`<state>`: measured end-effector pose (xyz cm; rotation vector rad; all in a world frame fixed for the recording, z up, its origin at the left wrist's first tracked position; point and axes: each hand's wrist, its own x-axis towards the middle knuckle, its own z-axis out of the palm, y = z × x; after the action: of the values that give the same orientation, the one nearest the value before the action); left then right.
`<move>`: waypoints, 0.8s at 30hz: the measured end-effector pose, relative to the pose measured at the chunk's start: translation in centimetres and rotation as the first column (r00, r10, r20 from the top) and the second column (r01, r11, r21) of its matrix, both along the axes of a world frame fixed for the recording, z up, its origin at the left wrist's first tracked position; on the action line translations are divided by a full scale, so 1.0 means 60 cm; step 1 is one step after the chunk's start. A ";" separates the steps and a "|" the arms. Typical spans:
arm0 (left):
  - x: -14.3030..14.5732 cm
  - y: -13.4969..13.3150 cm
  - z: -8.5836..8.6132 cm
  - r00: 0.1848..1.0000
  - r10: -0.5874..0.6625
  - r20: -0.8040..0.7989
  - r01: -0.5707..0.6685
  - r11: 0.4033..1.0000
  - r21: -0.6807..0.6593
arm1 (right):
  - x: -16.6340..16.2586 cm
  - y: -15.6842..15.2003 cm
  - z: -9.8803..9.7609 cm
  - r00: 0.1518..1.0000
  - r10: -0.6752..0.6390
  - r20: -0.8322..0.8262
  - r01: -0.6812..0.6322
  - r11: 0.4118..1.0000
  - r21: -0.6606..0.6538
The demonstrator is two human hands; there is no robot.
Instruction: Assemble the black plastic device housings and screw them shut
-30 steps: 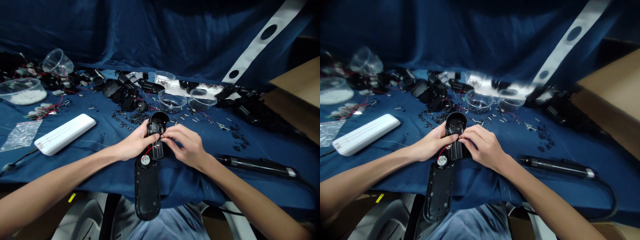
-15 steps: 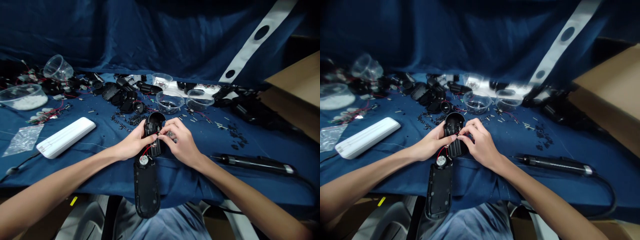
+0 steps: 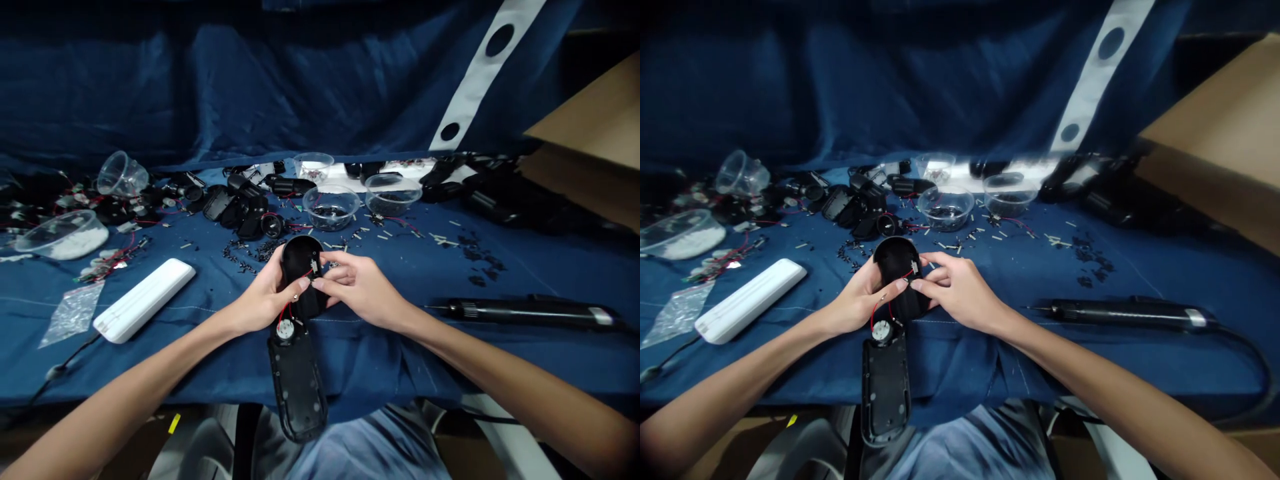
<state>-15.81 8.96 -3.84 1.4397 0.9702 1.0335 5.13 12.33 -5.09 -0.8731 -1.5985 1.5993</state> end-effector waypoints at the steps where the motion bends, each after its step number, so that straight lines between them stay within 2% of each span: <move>1: -0.001 0.000 0.002 1.000 0.000 -0.009 0.000 1.000 0.012 | 0.000 0.000 0.001 1.000 0.000 -0.024 -0.001 0.999 -0.034; 4: -0.001 -0.001 0.008 1.000 0.000 -0.019 0.001 0.999 0.045 | -0.001 -0.001 0.003 0.999 -0.026 -0.041 0.024 0.998 -0.066; 10: 0.004 -0.013 0.013 1.000 0.001 -0.030 0.000 1.000 0.017 | -0.001 -0.009 0.000 0.998 -0.064 -0.003 0.064 0.994 0.094; 18: 0.006 -0.023 0.004 0.991 0.048 -0.126 -0.030 0.990 0.140 | -0.002 -0.021 0.001 0.990 -0.126 0.063 0.110 0.970 0.215; 21: 0.003 -0.021 -0.002 0.984 0.063 -0.166 -0.029 0.979 0.202 | -0.002 -0.020 0.002 0.989 -0.123 0.076 0.105 0.973 0.208; 24: -0.004 -0.011 -0.001 0.984 0.016 -0.175 0.022 0.976 0.217 | -0.003 -0.014 0.001 0.996 -0.085 0.034 0.081 0.992 0.102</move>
<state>-16.02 8.30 -3.92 1.7366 1.0032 1.0493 4.97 11.51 -5.03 -0.9096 -1.6329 1.4401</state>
